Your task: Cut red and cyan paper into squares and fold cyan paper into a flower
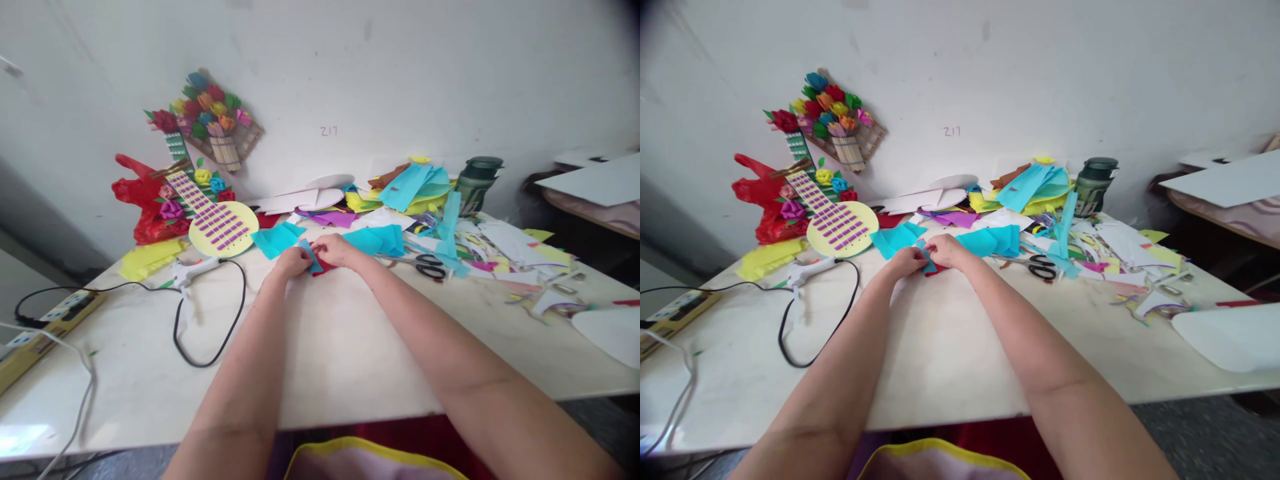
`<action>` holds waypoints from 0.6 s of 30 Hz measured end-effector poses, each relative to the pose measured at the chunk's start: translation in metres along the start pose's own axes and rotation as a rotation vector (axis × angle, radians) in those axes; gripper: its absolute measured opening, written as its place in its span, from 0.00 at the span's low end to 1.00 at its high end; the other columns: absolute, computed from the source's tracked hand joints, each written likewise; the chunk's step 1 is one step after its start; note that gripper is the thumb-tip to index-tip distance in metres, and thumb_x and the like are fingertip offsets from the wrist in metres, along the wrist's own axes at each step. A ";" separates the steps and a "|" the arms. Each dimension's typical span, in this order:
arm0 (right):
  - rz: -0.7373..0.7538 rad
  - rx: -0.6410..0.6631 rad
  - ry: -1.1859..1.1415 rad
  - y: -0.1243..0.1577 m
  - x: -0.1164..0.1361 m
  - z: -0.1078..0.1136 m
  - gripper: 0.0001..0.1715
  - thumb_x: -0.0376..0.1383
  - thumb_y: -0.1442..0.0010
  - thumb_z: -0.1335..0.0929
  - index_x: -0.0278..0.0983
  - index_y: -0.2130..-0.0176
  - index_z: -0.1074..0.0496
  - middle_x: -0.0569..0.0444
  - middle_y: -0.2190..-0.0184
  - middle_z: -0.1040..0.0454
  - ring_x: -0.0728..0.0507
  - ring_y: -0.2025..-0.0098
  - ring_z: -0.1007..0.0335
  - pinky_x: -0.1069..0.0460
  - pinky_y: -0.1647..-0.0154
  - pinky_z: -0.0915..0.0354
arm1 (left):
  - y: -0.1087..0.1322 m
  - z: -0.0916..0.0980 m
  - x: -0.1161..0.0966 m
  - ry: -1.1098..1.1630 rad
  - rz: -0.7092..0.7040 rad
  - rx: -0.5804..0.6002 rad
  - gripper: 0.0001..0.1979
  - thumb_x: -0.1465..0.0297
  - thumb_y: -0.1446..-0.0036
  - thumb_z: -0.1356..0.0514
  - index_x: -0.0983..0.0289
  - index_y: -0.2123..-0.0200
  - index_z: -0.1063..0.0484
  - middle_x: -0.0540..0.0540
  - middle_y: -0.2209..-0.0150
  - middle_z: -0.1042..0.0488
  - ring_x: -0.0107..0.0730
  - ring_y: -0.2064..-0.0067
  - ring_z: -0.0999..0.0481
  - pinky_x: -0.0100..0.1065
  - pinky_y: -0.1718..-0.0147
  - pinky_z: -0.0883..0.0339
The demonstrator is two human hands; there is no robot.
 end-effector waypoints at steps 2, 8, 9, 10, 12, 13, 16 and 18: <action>0.003 0.092 0.030 0.001 0.004 -0.008 0.15 0.33 0.49 0.36 0.34 0.63 0.24 0.52 0.65 0.24 0.47 0.63 0.30 0.56 0.62 0.38 | -0.001 0.000 0.001 -0.003 0.009 -0.002 0.08 0.66 0.54 0.42 0.63 0.70 0.28 0.52 0.77 0.28 0.30 0.74 0.30 0.28 0.75 0.40; 0.021 0.301 0.216 0.009 0.019 -0.016 0.20 0.47 0.52 0.33 0.35 0.65 0.25 0.50 0.68 0.25 0.44 0.66 0.31 0.54 0.68 0.40 | -0.001 0.000 0.002 0.009 0.016 0.009 0.11 0.62 0.55 0.41 0.63 0.71 0.28 0.53 0.74 0.27 0.32 0.72 0.30 0.29 0.75 0.40; 0.022 0.311 0.252 0.010 0.022 -0.017 0.21 0.47 0.52 0.34 0.34 0.65 0.25 0.48 0.67 0.25 0.43 0.65 0.30 0.54 0.68 0.40 | -0.001 0.000 0.001 0.000 0.005 0.004 0.11 0.63 0.56 0.41 0.63 0.70 0.28 0.54 0.72 0.26 0.32 0.71 0.29 0.29 0.74 0.40; 0.025 0.310 0.292 0.011 0.025 -0.017 0.21 0.46 0.52 0.34 0.34 0.64 0.25 0.47 0.65 0.25 0.42 0.65 0.30 0.53 0.67 0.39 | -0.001 0.001 0.000 -0.012 -0.006 0.000 0.11 0.64 0.56 0.41 0.64 0.69 0.28 0.54 0.70 0.26 0.33 0.69 0.29 0.29 0.73 0.40; 0.043 0.292 0.375 0.011 0.032 -0.019 0.21 0.43 0.51 0.35 0.32 0.62 0.26 0.43 0.62 0.26 0.40 0.62 0.30 0.52 0.66 0.38 | -0.001 0.002 -0.001 -0.040 -0.021 -0.012 0.11 0.67 0.57 0.41 0.63 0.67 0.28 0.55 0.67 0.25 0.34 0.66 0.28 0.29 0.71 0.38; 0.055 0.279 0.413 0.011 0.035 -0.021 0.21 0.41 0.51 0.35 0.31 0.61 0.26 0.42 0.61 0.26 0.39 0.61 0.30 0.51 0.65 0.38 | -0.001 0.002 -0.001 -0.055 -0.022 -0.021 0.12 0.68 0.57 0.42 0.63 0.66 0.28 0.55 0.65 0.25 0.35 0.64 0.28 0.29 0.69 0.38; 0.077 0.251 0.493 0.011 0.042 -0.025 0.22 0.37 0.51 0.36 0.28 0.57 0.27 0.39 0.59 0.27 0.36 0.57 0.31 0.49 0.62 0.36 | -0.003 0.003 0.001 -0.089 -0.017 -0.045 0.12 0.69 0.56 0.44 0.62 0.65 0.27 0.55 0.62 0.25 0.36 0.61 0.28 0.30 0.66 0.37; 0.072 0.245 0.520 0.012 0.044 -0.027 0.23 0.35 0.51 0.36 0.26 0.56 0.28 0.38 0.59 0.27 0.36 0.56 0.32 0.48 0.61 0.36 | -0.003 0.003 0.001 -0.101 -0.017 -0.053 0.13 0.68 0.55 0.44 0.61 0.64 0.27 0.55 0.62 0.25 0.36 0.61 0.27 0.30 0.65 0.37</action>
Point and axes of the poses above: each hand's wrist, its own y-axis away from the middle knuckle, its own z-axis out of the back of the hand, x = y × z, the point moved 8 cm from there along -y, towards the middle knuckle
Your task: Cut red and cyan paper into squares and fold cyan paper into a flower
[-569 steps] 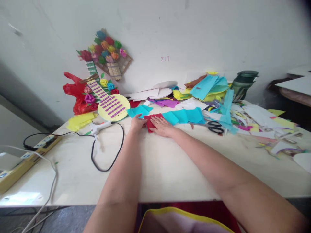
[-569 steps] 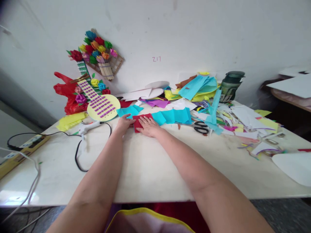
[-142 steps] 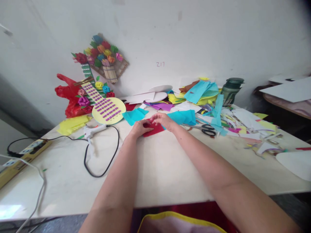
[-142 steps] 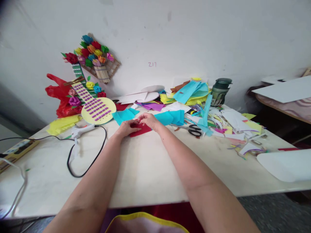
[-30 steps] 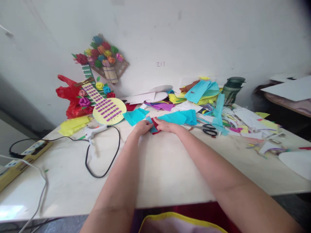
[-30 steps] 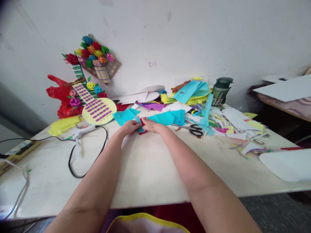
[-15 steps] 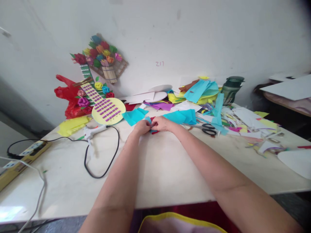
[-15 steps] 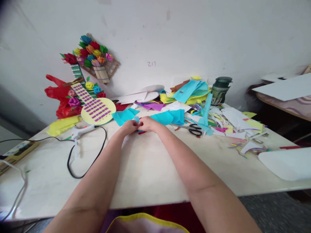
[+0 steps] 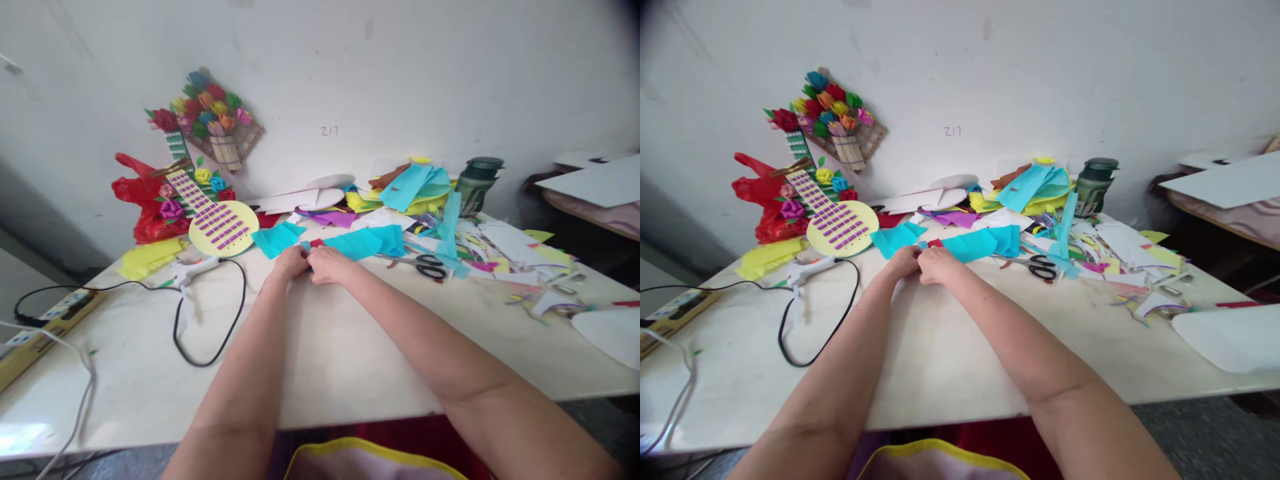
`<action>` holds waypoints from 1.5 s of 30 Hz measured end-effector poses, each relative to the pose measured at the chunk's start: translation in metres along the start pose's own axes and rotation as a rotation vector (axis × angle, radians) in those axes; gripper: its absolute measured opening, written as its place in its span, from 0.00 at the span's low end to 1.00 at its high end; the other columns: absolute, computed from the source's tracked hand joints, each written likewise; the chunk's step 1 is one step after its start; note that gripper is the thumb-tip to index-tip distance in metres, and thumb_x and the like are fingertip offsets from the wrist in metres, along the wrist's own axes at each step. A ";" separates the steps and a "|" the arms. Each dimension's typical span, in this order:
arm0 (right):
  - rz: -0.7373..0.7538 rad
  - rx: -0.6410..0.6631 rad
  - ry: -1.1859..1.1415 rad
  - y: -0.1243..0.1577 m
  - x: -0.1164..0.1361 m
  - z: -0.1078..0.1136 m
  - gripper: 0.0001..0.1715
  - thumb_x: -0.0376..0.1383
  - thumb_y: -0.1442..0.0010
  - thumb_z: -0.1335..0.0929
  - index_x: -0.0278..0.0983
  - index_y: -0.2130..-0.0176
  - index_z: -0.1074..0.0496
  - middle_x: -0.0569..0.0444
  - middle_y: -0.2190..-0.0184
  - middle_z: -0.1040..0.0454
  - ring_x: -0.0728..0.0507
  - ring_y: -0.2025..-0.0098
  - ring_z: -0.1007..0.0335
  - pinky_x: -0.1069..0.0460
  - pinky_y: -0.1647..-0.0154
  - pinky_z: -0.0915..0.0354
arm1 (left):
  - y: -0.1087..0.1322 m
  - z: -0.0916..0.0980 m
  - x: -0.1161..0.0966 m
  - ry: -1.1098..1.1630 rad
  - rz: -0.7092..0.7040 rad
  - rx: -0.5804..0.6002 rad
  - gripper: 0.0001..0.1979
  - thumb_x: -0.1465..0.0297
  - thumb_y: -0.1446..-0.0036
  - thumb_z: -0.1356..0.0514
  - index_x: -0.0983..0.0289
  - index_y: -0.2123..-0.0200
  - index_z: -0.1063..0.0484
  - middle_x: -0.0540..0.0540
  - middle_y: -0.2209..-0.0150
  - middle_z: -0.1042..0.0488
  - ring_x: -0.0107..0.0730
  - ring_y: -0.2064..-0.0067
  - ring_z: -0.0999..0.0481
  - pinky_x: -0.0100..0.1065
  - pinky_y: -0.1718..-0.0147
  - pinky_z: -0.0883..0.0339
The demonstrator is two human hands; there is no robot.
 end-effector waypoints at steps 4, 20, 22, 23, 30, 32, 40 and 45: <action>-0.021 0.006 0.019 0.002 0.003 0.003 0.22 0.32 0.51 0.36 0.26 0.56 0.28 0.37 0.61 0.27 0.36 0.58 0.31 0.48 0.61 0.36 | 0.004 0.004 -0.002 -0.041 -0.009 -0.027 0.13 0.68 0.55 0.44 0.60 0.64 0.26 0.56 0.62 0.25 0.38 0.60 0.27 0.31 0.65 0.36; -0.209 -0.012 -0.074 -0.002 -0.010 -0.002 0.20 0.32 0.48 0.38 0.30 0.56 0.28 0.39 0.60 0.27 0.38 0.56 0.31 0.49 0.60 0.36 | 0.009 0.008 -0.006 0.045 -0.125 0.026 0.15 0.69 0.55 0.47 0.64 0.65 0.26 0.56 0.65 0.25 0.38 0.63 0.28 0.31 0.66 0.37; -0.234 0.012 -0.101 -0.002 -0.017 -0.002 0.20 0.34 0.48 0.37 0.32 0.56 0.27 0.40 0.60 0.26 0.38 0.56 0.30 0.50 0.61 0.36 | 0.010 0.009 -0.006 0.069 -0.112 0.051 0.16 0.69 0.56 0.47 0.63 0.64 0.25 0.54 0.66 0.25 0.36 0.64 0.29 0.31 0.67 0.38; -0.244 0.019 -0.115 -0.002 -0.020 -0.003 0.19 0.35 0.48 0.37 0.33 0.57 0.27 0.41 0.60 0.25 0.38 0.56 0.30 0.51 0.61 0.36 | 0.010 0.009 -0.005 0.084 -0.109 0.061 0.16 0.69 0.57 0.46 0.63 0.64 0.25 0.54 0.67 0.25 0.35 0.65 0.29 0.30 0.67 0.38; -0.297 0.041 -0.194 -0.006 -0.039 -0.011 0.17 0.36 0.49 0.37 0.37 0.61 0.25 0.47 0.60 0.24 0.41 0.57 0.29 0.53 0.64 0.37 | 0.010 0.008 -0.001 0.151 -0.151 0.073 0.15 0.68 0.56 0.46 0.63 0.64 0.25 0.51 0.74 0.30 0.29 0.72 0.33 0.30 0.71 0.40; -0.297 0.037 -0.211 -0.006 -0.041 -0.012 0.16 0.36 0.49 0.37 0.38 0.63 0.24 0.47 0.61 0.24 0.41 0.58 0.30 0.53 0.65 0.38 | 0.009 0.007 0.000 0.147 -0.158 0.065 0.15 0.67 0.55 0.46 0.63 0.63 0.26 0.50 0.75 0.30 0.29 0.72 0.33 0.30 0.71 0.40; -0.335 -0.078 -0.359 -0.002 -0.044 -0.004 0.16 0.40 0.50 0.35 0.40 0.59 0.29 0.52 0.61 0.25 0.43 0.58 0.30 0.54 0.64 0.39 | 0.008 0.007 -0.001 0.083 -0.167 0.044 0.14 0.66 0.54 0.46 0.62 0.64 0.27 0.51 0.72 0.29 0.31 0.70 0.32 0.30 0.71 0.41; -0.321 -0.075 -0.358 -0.005 -0.042 -0.010 0.19 0.38 0.50 0.35 0.42 0.56 0.31 0.52 0.60 0.25 0.43 0.58 0.30 0.53 0.65 0.38 | 0.008 0.007 -0.001 0.047 -0.150 0.042 0.15 0.66 0.53 0.46 0.61 0.62 0.27 0.52 0.69 0.27 0.33 0.67 0.30 0.31 0.69 0.39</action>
Point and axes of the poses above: each hand's wrist, its own y-axis away from the middle knuckle, its own z-axis out of the back of the hand, x = y × z, the point moved 8 cm from there along -y, towards the middle knuckle
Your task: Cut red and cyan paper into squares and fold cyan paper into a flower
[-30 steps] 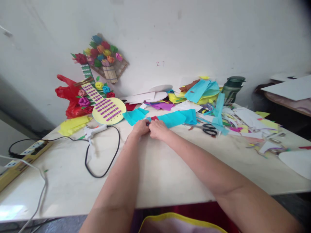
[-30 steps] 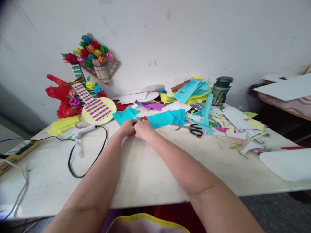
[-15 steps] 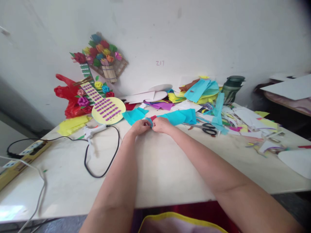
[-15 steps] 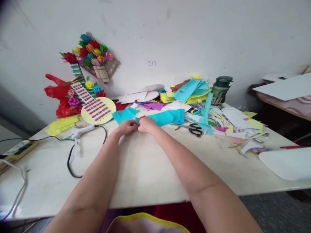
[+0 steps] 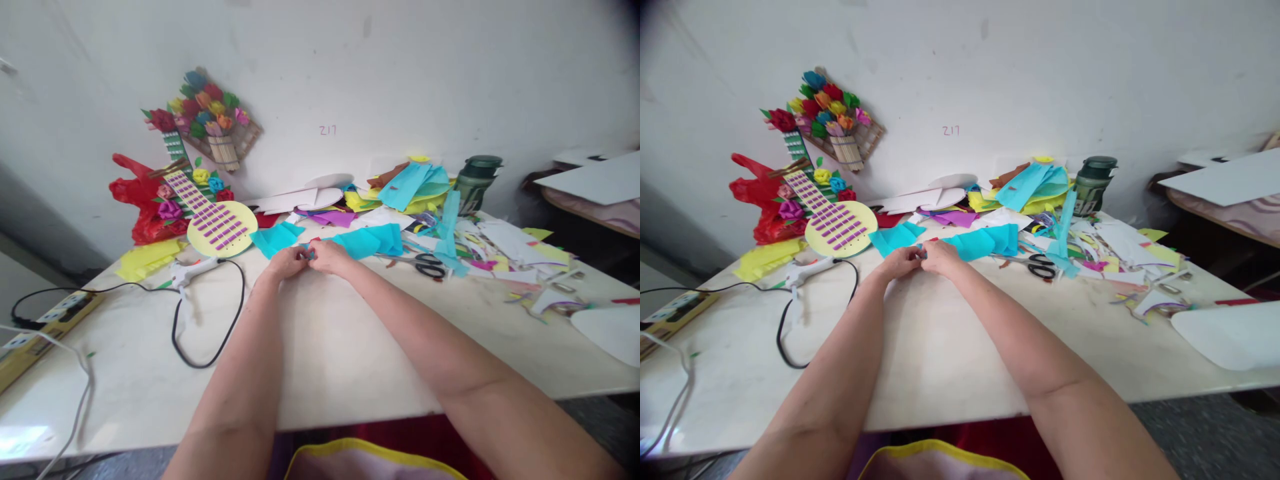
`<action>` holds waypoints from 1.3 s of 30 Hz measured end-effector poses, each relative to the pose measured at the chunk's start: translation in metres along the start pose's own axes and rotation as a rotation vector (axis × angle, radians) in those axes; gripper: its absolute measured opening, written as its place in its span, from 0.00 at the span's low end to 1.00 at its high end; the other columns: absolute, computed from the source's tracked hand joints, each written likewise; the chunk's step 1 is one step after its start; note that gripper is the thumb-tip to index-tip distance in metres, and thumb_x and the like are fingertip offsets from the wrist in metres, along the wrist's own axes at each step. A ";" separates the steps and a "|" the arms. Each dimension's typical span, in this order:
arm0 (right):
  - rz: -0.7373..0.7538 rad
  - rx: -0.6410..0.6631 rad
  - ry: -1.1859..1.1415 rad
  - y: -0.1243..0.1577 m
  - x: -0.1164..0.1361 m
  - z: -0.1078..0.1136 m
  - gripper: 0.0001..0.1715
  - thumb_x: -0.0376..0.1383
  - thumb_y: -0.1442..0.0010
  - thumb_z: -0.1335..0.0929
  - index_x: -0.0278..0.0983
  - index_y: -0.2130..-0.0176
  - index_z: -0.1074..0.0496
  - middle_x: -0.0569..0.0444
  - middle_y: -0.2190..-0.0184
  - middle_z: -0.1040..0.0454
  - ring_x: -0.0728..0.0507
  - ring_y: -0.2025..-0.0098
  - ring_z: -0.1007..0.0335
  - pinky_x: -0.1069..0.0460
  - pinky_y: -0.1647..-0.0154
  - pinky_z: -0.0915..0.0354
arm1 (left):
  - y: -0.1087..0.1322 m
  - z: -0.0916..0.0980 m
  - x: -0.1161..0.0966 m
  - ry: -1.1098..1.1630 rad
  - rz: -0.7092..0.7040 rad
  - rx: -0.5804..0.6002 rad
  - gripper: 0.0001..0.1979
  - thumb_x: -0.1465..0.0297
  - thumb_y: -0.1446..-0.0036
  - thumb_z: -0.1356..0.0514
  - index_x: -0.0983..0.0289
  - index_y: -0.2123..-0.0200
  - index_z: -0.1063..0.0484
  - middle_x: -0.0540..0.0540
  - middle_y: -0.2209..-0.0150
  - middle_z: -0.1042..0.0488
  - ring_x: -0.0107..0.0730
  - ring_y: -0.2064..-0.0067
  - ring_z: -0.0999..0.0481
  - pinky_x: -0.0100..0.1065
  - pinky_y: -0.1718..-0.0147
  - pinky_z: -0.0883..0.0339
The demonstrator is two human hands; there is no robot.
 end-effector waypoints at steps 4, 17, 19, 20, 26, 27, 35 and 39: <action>-0.061 0.012 0.040 -0.001 -0.005 -0.003 0.20 0.35 0.50 0.35 0.41 0.55 0.31 0.51 0.59 0.26 0.42 0.56 0.30 0.53 0.64 0.38 | -0.001 -0.002 0.000 -0.020 -0.015 0.005 0.14 0.66 0.51 0.47 0.60 0.62 0.27 0.53 0.67 0.26 0.33 0.65 0.29 0.30 0.67 0.39; -0.204 0.097 -0.022 -0.005 -0.029 -0.004 0.15 0.35 0.50 0.34 0.35 0.62 0.25 0.46 0.60 0.25 0.43 0.59 0.29 0.55 0.66 0.38 | 0.000 -0.002 0.001 -0.051 0.046 -0.025 0.15 0.62 0.50 0.46 0.59 0.60 0.30 0.52 0.66 0.27 0.33 0.65 0.29 0.30 0.69 0.40; -0.215 0.092 -0.011 -0.005 -0.029 -0.003 0.15 0.34 0.51 0.34 0.36 0.62 0.25 0.47 0.58 0.25 0.43 0.58 0.29 0.55 0.65 0.38 | -0.001 -0.003 0.003 -0.042 0.074 -0.059 0.18 0.59 0.50 0.45 0.59 0.57 0.32 0.53 0.66 0.27 0.34 0.64 0.28 0.31 0.68 0.39; -0.222 0.095 -0.001 -0.005 -0.030 -0.003 0.15 0.33 0.52 0.34 0.36 0.62 0.25 0.48 0.58 0.25 0.42 0.58 0.30 0.54 0.65 0.37 | -0.002 -0.002 0.004 -0.036 0.100 -0.079 0.20 0.58 0.51 0.44 0.60 0.55 0.34 0.53 0.66 0.26 0.35 0.63 0.28 0.31 0.67 0.39; -0.257 0.229 0.030 -0.003 -0.033 -0.010 0.07 0.30 0.54 0.34 0.36 0.77 0.25 0.49 0.72 0.23 0.42 0.63 0.28 0.53 0.67 0.36 | -0.004 -0.004 0.011 -0.030 0.312 -0.102 0.27 0.51 0.59 0.40 0.63 0.60 0.32 0.60 0.62 0.26 0.42 0.59 0.27 0.33 0.66 0.38; -0.267 0.236 0.026 -0.003 -0.035 -0.010 0.08 0.32 0.53 0.34 0.36 0.79 0.26 0.49 0.74 0.23 0.43 0.64 0.27 0.53 0.67 0.36 | -0.004 -0.005 0.010 -0.034 0.328 -0.084 0.25 0.50 0.59 0.41 0.63 0.63 0.31 0.61 0.62 0.26 0.43 0.60 0.27 0.33 0.67 0.38; -0.321 0.267 -0.061 0.000 -0.048 -0.007 0.18 0.46 0.50 0.33 0.35 0.79 0.28 0.50 0.76 0.24 0.45 0.67 0.28 0.53 0.66 0.37 | -0.010 -0.014 0.005 0.029 0.416 -0.028 0.19 0.53 0.60 0.40 0.63 0.72 0.29 0.61 0.70 0.24 0.41 0.65 0.26 0.33 0.70 0.37; -0.320 0.225 -0.059 -0.002 -0.052 -0.007 0.18 0.48 0.51 0.33 0.35 0.78 0.27 0.50 0.77 0.24 0.44 0.67 0.28 0.53 0.66 0.37 | -0.010 -0.019 -0.003 0.116 0.378 -0.026 0.11 0.62 0.57 0.42 0.63 0.73 0.30 0.57 0.73 0.25 0.38 0.68 0.26 0.33 0.71 0.37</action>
Point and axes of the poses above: each hand's wrist, its own y-axis away from the middle knuckle, its own z-axis out of the back of the hand, x = y × z, the point moved 8 cm from there along -y, towards the middle knuckle
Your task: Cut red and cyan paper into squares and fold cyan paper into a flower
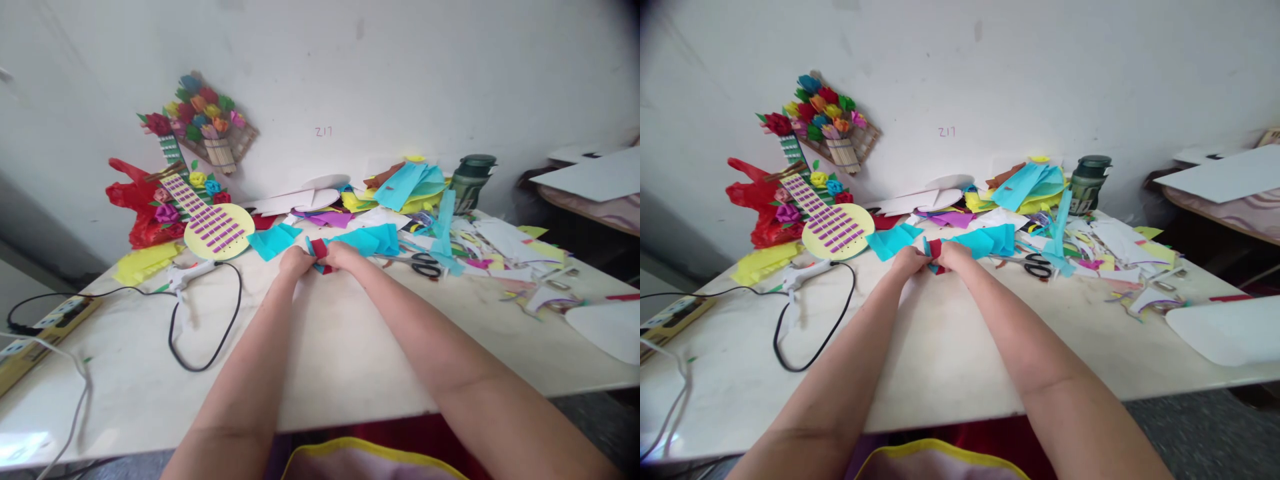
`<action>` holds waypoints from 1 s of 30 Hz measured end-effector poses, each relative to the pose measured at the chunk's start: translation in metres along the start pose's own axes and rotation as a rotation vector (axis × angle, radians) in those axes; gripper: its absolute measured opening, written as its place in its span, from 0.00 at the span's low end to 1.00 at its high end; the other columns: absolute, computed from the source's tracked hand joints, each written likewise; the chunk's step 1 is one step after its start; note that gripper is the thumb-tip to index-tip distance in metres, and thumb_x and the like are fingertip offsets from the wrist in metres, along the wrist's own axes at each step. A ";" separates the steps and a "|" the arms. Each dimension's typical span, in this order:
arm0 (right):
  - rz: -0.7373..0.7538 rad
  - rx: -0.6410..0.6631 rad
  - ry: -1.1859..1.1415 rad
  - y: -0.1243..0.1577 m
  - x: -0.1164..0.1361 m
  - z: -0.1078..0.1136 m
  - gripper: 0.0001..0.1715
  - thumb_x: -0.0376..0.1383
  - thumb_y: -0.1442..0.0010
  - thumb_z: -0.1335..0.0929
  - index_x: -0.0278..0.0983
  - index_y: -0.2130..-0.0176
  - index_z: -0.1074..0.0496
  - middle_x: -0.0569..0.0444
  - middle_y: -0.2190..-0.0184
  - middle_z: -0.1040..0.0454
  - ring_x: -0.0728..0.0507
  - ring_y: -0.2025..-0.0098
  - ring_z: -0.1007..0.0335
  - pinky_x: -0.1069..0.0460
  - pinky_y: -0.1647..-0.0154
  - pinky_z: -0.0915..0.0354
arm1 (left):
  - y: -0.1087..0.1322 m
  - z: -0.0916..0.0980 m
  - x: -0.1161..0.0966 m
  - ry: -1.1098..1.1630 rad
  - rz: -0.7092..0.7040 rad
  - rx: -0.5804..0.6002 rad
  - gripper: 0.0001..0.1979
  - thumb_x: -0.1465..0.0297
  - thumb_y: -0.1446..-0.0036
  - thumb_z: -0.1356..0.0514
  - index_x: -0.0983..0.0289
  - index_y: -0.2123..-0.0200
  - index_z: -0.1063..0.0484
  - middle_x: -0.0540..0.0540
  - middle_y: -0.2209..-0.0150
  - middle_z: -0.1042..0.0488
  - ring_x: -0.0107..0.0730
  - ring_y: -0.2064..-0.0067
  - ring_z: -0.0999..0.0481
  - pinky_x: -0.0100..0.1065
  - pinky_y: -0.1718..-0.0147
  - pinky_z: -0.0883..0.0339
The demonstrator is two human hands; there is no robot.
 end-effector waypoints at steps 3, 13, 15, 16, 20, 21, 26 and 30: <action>0.008 -0.037 -0.015 0.000 -0.001 0.003 0.18 0.48 0.53 0.32 0.35 0.76 0.27 0.50 0.77 0.24 0.44 0.66 0.28 0.54 0.68 0.38 | 0.005 0.007 -0.010 0.002 -0.105 -0.123 0.08 0.67 0.58 0.42 0.62 0.71 0.31 0.56 0.71 0.25 0.38 0.67 0.26 0.33 0.70 0.37; 0.100 -0.029 -0.170 -0.005 -0.007 0.000 0.20 0.47 0.50 0.33 0.32 0.79 0.27 0.51 0.80 0.26 0.52 0.81 0.36 0.57 0.79 0.42 | -0.003 -0.006 0.007 0.721 -0.009 -0.067 0.12 0.70 0.59 0.36 0.66 0.70 0.34 0.52 0.76 0.28 0.30 0.74 0.26 0.32 0.71 0.31; 0.110 -0.012 -0.170 -0.010 -0.008 -0.004 0.21 0.47 0.50 0.33 0.32 0.79 0.27 0.51 0.81 0.27 0.53 0.83 0.38 0.57 0.80 0.43 | -0.003 -0.015 0.008 0.935 0.045 0.032 0.15 0.70 0.63 0.33 0.68 0.70 0.33 0.53 0.77 0.28 0.27 0.77 0.27 0.31 0.72 0.30; 0.115 -0.004 -0.172 -0.012 -0.009 -0.005 0.21 0.47 0.50 0.33 0.32 0.79 0.27 0.52 0.81 0.27 0.53 0.84 0.39 0.57 0.80 0.43 | -0.002 -0.018 0.007 0.994 0.054 0.075 0.16 0.71 0.65 0.32 0.68 0.72 0.33 0.53 0.77 0.29 0.26 0.77 0.28 0.31 0.71 0.30; 0.159 0.000 -0.229 -0.013 -0.007 -0.006 0.20 0.46 0.50 0.33 0.32 0.78 0.27 0.53 0.82 0.28 0.54 0.85 0.40 0.58 0.81 0.44 | -0.002 -0.020 0.005 1.036 0.074 0.120 0.15 0.72 0.68 0.31 0.67 0.80 0.36 0.50 0.81 0.32 0.24 0.79 0.30 0.30 0.72 0.30; 0.168 -0.004 -0.242 -0.013 -0.007 -0.006 0.20 0.47 0.50 0.33 0.32 0.78 0.27 0.53 0.82 0.28 0.54 0.85 0.40 0.58 0.82 0.43 | -0.002 -0.020 0.006 1.024 0.081 0.106 0.15 0.72 0.67 0.31 0.67 0.81 0.37 0.49 0.82 0.33 0.24 0.80 0.30 0.30 0.73 0.30; 0.179 -0.002 -0.352 -0.015 -0.011 -0.007 0.19 0.46 0.51 0.31 0.32 0.79 0.30 0.54 0.84 0.30 0.54 0.85 0.41 0.58 0.83 0.44 | -0.010 -0.014 0.005 0.851 0.005 -0.032 0.12 0.68 0.63 0.34 0.66 0.76 0.34 0.49 0.81 0.31 0.28 0.76 0.28 0.31 0.72 0.31; 0.177 -0.004 -0.457 -0.014 -0.012 -0.005 0.18 0.45 0.52 0.30 0.32 0.80 0.31 0.56 0.85 0.31 0.55 0.87 0.42 0.59 0.85 0.44 | -0.010 -0.016 -0.003 0.851 -0.055 -0.043 0.13 0.67 0.57 0.37 0.66 0.67 0.31 0.51 0.76 0.28 0.31 0.71 0.26 0.31 0.71 0.31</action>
Point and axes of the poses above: each hand's wrist, its own y-axis away from the middle knuckle, its own z-axis out of the back of the hand, x = y × z, the point moved 8 cm from there along -y, towards the middle knuckle
